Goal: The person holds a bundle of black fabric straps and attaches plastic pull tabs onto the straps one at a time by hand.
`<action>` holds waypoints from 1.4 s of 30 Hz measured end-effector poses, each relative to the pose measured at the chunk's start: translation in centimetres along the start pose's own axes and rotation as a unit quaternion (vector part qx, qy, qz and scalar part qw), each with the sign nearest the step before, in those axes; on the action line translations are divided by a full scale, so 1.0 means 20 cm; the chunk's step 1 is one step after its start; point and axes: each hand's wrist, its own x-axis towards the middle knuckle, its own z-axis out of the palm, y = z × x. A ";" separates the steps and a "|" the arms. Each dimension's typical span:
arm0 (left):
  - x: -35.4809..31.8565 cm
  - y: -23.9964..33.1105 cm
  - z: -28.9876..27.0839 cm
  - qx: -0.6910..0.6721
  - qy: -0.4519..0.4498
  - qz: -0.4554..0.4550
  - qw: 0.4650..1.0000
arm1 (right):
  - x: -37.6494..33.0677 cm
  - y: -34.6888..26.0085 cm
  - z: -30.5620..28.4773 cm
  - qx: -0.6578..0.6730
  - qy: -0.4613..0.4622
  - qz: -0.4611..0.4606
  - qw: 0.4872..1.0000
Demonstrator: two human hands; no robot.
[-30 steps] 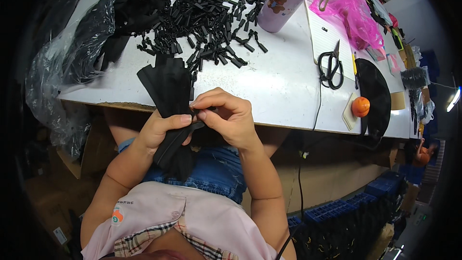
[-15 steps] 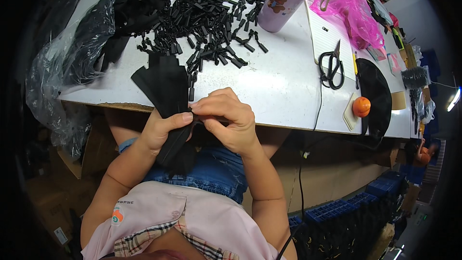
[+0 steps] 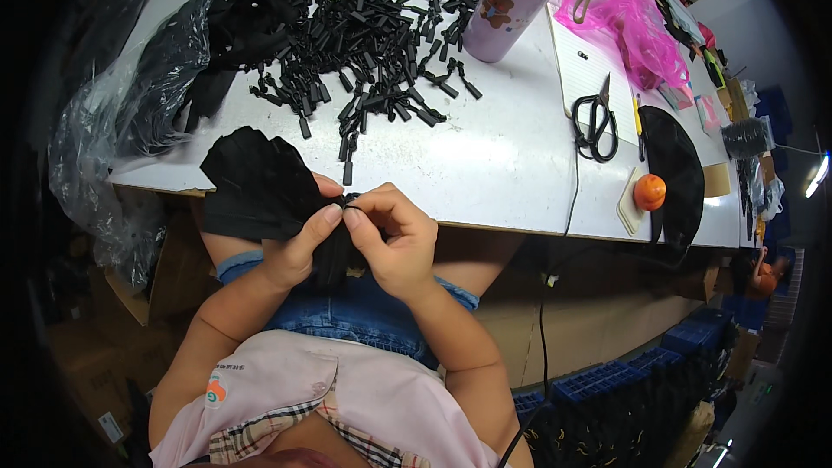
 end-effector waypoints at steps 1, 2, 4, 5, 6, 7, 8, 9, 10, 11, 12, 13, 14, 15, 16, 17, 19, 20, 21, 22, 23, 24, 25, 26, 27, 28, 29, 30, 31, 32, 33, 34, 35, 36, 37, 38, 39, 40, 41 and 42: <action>0.00 0.01 0.00 -0.055 -0.001 -0.028 0.998 | 0.00 0.00 -0.02 0.100 -0.025 0.074 0.992; 0.00 0.02 0.00 -0.055 -0.001 -0.027 0.998 | 0.01 0.00 -0.04 0.198 -0.049 0.148 0.968; 0.02 0.04 -0.02 -0.080 -0.050 -0.053 0.994 | 0.03 -0.01 -0.07 0.240 -0.076 0.189 0.949; 0.01 0.04 -0.02 -0.080 -0.050 -0.053 0.994 | 0.04 -0.01 -0.08 0.280 -0.103 0.230 0.926; 0.01 0.04 -0.02 -0.067 -0.047 -0.077 0.994 | 0.04 -0.01 -0.08 0.280 -0.102 0.230 0.926; 0.01 0.05 -0.02 -0.053 -0.044 -0.101 0.992 | 0.04 -0.02 -0.09 0.272 -0.108 0.238 0.926; 0.01 0.05 -0.03 -0.054 -0.044 -0.101 0.992 | 0.05 -0.02 -0.09 0.263 -0.113 0.245 0.926; 0.01 0.05 -0.03 -0.055 -0.048 -0.097 0.993 | 0.04 -0.02 -0.07 0.263 -0.112 0.245 0.926; 0.02 0.05 -0.03 -0.055 -0.052 -0.093 0.993 | 0.02 -0.02 -0.04 0.227 -0.074 0.209 0.948; 0.02 0.05 -0.03 -0.055 -0.052 -0.093 0.993 | 0.02 -0.02 -0.02 0.190 -0.036 0.172 0.966; 0.02 0.04 -0.03 -0.050 -0.053 -0.089 0.993 | 0.02 -0.01 -0.03 0.190 -0.036 0.172 0.966; 0.02 0.05 -0.02 -0.045 -0.054 -0.086 0.994 | 0.02 0.00 -0.05 0.209 -0.052 0.195 0.957; 0.02 0.04 -0.02 -0.045 -0.054 -0.087 0.994 | 0.01 0.00 -0.05 0.228 -0.068 0.217 0.947; 0.01 0.04 -0.02 -0.045 -0.051 -0.082 0.994 | 0.01 0.00 -0.05 0.228 -0.068 0.217 0.947; 0.01 0.04 -0.02 -0.045 -0.048 -0.078 0.995 | 0.02 0.00 -0.05 0.238 -0.067 0.225 0.942; 0.02 0.03 -0.02 -0.045 -0.049 -0.078 0.995 | 0.02 0.00 -0.05 0.248 -0.066 0.232 0.938; 0.02 0.03 -0.01 -0.051 -0.041 -0.072 0.995 | 0.03 -0.01 -0.05 0.262 -0.066 0.236 0.933; 0.02 0.04 -0.01 -0.051 -0.042 -0.071 0.995 | 0.03 -0.01 -0.05 0.276 -0.067 0.240 0.928; 0.02 0.05 -0.01 -0.055 -0.041 -0.076 0.995 | 0.03 -0.01 -0.05 0.276 -0.067 0.238 0.929; 0.02 0.05 -0.01 -0.058 -0.039 -0.081 0.994 | 0.04 -0.01 -0.05 0.278 -0.064 0.240 0.928; 0.02 0.04 -0.01 -0.057 -0.040 -0.081 0.994 | 0.04 -0.01 -0.05 0.279 -0.062 0.242 0.927; 0.02 0.02 -0.02 -0.058 -0.041 -0.061 0.996 | 0.04 -0.01 -0.05 0.279 -0.062 0.241 0.927; 0.02 0.01 -0.02 -0.059 -0.042 -0.042 0.996 | 0.04 -0.01 -0.05 0.280 -0.061 0.241 0.927; 0.02 0.02 -0.01 -0.059 -0.043 -0.041 0.996 | 0.04 -0.01 -0.05 0.281 -0.061 0.242 0.927; 0.02 0.04 0.00 -0.066 -0.032 -0.066 0.995 | 0.04 -0.01 -0.05 0.281 -0.061 0.241 0.927; 0.02 0.05 0.00 -0.073 -0.021 -0.092 0.993 | 0.04 -0.01 -0.05 0.282 -0.064 0.236 0.928; 0.02 0.05 0.00 -0.073 -0.022 -0.092 0.993 | 0.04 -0.01 -0.06 0.283 -0.067 0.230 0.929; 0.02 0.04 0.00 -0.071 -0.025 -0.088 0.993 | 0.04 -0.01 -0.06 0.283 -0.067 0.230 0.929; 0.02 0.04 0.00 -0.070 -0.028 -0.084 0.994 | 0.04 -0.01 -0.06 0.279 -0.072 0.233 0.929; 0.02 0.04 0.00 -0.070 -0.028 -0.084 0.994 | 0.04 -0.01 -0.06 0.274 -0.077 0.235 0.929; 0.02 0.04 0.00 -0.070 -0.040 -0.088 0.993 | 0.04 -0.01 -0.07 0.274 -0.077 0.235 0.929; 0.02 0.05 0.00 -0.070 -0.052 -0.091 0.992 | 0.04 0.00 -0.07 0.275 -0.080 0.239 0.928; 0.01 0.04 -0.01 -0.071 -0.052 -0.091 0.992 | 0.04 0.00 -0.07 0.275 -0.082 0.244 0.926; 0.01 0.02 -0.02 -0.053 -0.056 -0.071 0.995 | 0.03 0.00 -0.06 0.275 -0.082 0.244 0.926; 0.01 0.01 -0.02 -0.034 -0.058 -0.052 0.996 | 0.02 0.01 -0.04 0.235 -0.048 0.204 0.949; 0.01 0.01 -0.02 -0.034 -0.057 -0.051 0.997 | 0.01 0.01 -0.02 0.193 -0.012 0.164 0.967; 0.02 0.00 -0.01 -0.019 -0.047 -0.041 0.998 | 0.00 0.01 0.00 0.193 -0.014 0.164 0.967; 0.01 0.00 -0.01 -0.006 -0.039 -0.032 0.999 | -0.01 0.01 0.01 0.154 0.004 0.118 0.981; 0.01 0.00 -0.01 -0.006 -0.038 -0.033 0.999 | -0.02 0.01 0.02 0.113 0.023 0.071 0.991; 0.01 0.00 0.00 0.003 -0.030 -0.029 0.999 | -0.03 0.02 0.02 0.113 0.023 0.072 0.991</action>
